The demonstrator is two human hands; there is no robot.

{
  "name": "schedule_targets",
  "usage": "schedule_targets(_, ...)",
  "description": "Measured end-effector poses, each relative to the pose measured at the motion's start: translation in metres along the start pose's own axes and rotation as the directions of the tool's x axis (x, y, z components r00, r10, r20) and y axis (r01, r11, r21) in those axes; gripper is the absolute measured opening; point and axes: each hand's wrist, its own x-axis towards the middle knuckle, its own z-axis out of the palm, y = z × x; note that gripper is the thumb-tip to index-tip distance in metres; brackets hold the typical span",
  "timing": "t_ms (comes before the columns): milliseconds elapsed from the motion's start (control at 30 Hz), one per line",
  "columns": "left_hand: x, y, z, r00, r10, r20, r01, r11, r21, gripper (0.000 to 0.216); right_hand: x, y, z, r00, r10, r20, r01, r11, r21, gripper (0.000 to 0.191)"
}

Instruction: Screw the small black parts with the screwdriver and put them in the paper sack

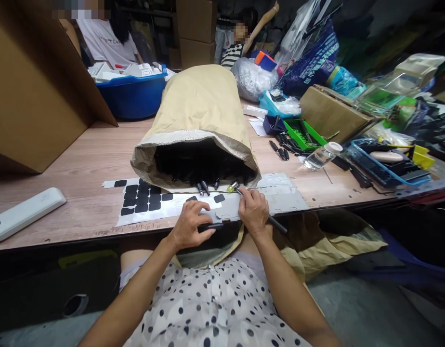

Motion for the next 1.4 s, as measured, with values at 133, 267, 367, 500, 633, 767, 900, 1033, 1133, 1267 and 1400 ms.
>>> schedule_targets(133, -0.024, 0.010, 0.008, 0.992, 0.090, 0.087, -0.100, 0.988, 0.114, 0.008, 0.000, 0.000, -0.001, 1.000, 0.015, 0.014, -0.015, 1.000, -0.002, 0.034)
schedule_targets(267, -0.039, 0.015, 0.018, 0.987, 0.028, 0.156, -0.062, 0.974, 0.218, 0.002, -0.001, -0.001, -0.001, 1.000, 0.025, 0.009, -0.025, 1.000, 0.009, 0.034)
schedule_targets(367, -0.038, 0.018, 0.019, 0.992, 0.039, 0.120, -0.064, 0.976, 0.207, 0.005, -0.001, -0.001, -0.001, 1.000, 0.005, -0.008, -0.005, 1.000, -0.006, 0.033)
schedule_targets(500, -0.010, 0.009, 0.003, 0.992, -0.053, -0.117, 0.074, 0.981, 0.178, 0.015, -0.001, -0.001, 0.000, 0.998, -0.026, -0.048, 0.024, 0.999, -0.049, 0.032)
schedule_targets(633, 0.037, -0.022, -0.025, 0.819, -0.377, -0.432, 0.489, 0.854, 0.181, 0.026, -0.001, -0.002, 0.003, 0.998, -0.015, -0.056, 0.011, 0.998, -0.062, 0.032)
schedule_targets(767, 0.071, -0.050, -0.043, 0.657, -0.626, -0.420, 0.746, 0.620, 0.242, 0.029, -0.001, -0.001, 0.005, 0.999, -0.012, -0.043, 0.009, 0.998, -0.064, 0.032)
schedule_targets(900, 0.077, -0.060, -0.046, 0.581, -0.746, -0.324, 0.813, 0.525, 0.250, 0.027, 0.000, -0.002, 0.005, 0.999, -0.015, -0.034, 0.012, 0.997, -0.074, 0.031)
schedule_targets(1033, 0.060, -0.055, -0.046, 0.651, -0.602, -0.461, 0.738, 0.643, 0.204, 0.021, 0.000, -0.003, 0.003, 0.999, -0.013, -0.035, 0.010, 0.997, -0.076, 0.031)
schedule_targets(1133, 0.039, -0.040, -0.038, 0.785, -0.361, -0.503, 0.489, 0.860, 0.147, 0.016, 0.000, -0.004, 0.003, 1.000, -0.001, -0.026, -0.001, 0.998, -0.060, 0.031)
schedule_targets(1267, 0.018, -0.019, -0.014, 0.932, -0.121, -0.342, 0.127, 0.992, -0.004, 0.011, 0.000, -0.004, 0.002, 1.000, 0.029, 0.009, -0.028, 0.999, -0.032, 0.032)
schedule_targets(1400, 0.013, -0.015, 0.004, 0.966, -0.141, -0.219, 0.134, 0.990, -0.045, 0.011, 0.000, -0.003, 0.001, 0.999, 0.029, 0.019, -0.029, 0.999, -0.021, 0.031)
